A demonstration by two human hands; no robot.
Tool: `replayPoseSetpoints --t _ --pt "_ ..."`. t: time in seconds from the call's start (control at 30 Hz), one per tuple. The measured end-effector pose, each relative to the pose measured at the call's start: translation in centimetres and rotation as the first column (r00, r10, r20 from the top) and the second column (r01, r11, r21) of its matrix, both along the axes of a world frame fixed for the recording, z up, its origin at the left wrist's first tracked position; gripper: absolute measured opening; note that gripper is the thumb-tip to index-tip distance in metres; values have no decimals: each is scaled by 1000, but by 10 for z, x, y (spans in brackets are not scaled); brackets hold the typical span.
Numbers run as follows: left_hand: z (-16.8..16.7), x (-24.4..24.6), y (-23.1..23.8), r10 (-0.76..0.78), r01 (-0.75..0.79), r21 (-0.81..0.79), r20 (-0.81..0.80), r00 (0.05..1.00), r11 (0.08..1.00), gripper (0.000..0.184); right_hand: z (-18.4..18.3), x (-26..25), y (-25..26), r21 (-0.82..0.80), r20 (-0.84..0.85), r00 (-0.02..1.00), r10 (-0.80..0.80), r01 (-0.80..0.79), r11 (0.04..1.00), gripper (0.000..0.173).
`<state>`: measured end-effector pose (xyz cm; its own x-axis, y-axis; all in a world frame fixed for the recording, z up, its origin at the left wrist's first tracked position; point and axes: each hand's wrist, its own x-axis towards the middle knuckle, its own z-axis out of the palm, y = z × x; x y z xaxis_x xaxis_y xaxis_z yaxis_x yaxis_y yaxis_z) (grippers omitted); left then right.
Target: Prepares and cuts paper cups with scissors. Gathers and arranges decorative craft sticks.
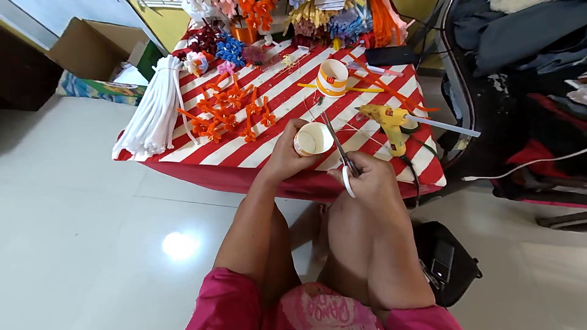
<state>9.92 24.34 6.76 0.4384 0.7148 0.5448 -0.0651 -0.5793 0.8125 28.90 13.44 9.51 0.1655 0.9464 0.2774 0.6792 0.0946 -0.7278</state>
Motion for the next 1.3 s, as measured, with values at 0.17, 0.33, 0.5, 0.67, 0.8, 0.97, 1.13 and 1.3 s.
replayPoseSetpoints --t 0.17,0.33,0.5,0.67,0.8,0.97,1.13,1.3 --pt "1 -1 0 -29 29 -60 -8 1000 998 69 3 3 -1 -31 4 1000 31 -31 999 30" --pt "1 0 0 -28 34 -109 57 998 993 76 2 4 -1 -27 -15 999 34 -34 999 30" --pt "-2 9 -4 127 -124 -49 83 988 991 67 3 2 -1 -16 44 999 -16 17 1000 30" --pt "-1 16 -3 206 -206 11 15 978 978 96 1 -2 1 -62 38 999 -34 36 997 29" --pt "-4 20 -4 301 -301 147 21 953 942 78 -2 -9 3 -17 43 998 -53 53 998 30" --pt "-5 19 -3 281 -278 208 16 960 938 61 -5 -8 4 5 34 998 -55 55 998 33" --pt "-3 16 -4 267 -261 179 -11 964 949 63 -2 -8 4 -23 48 997 -53 55 998 31" --pt "-5 17 -5 242 -242 89 13 970 966 74 0 -6 4 -52 51 998 -47 50 997 28"
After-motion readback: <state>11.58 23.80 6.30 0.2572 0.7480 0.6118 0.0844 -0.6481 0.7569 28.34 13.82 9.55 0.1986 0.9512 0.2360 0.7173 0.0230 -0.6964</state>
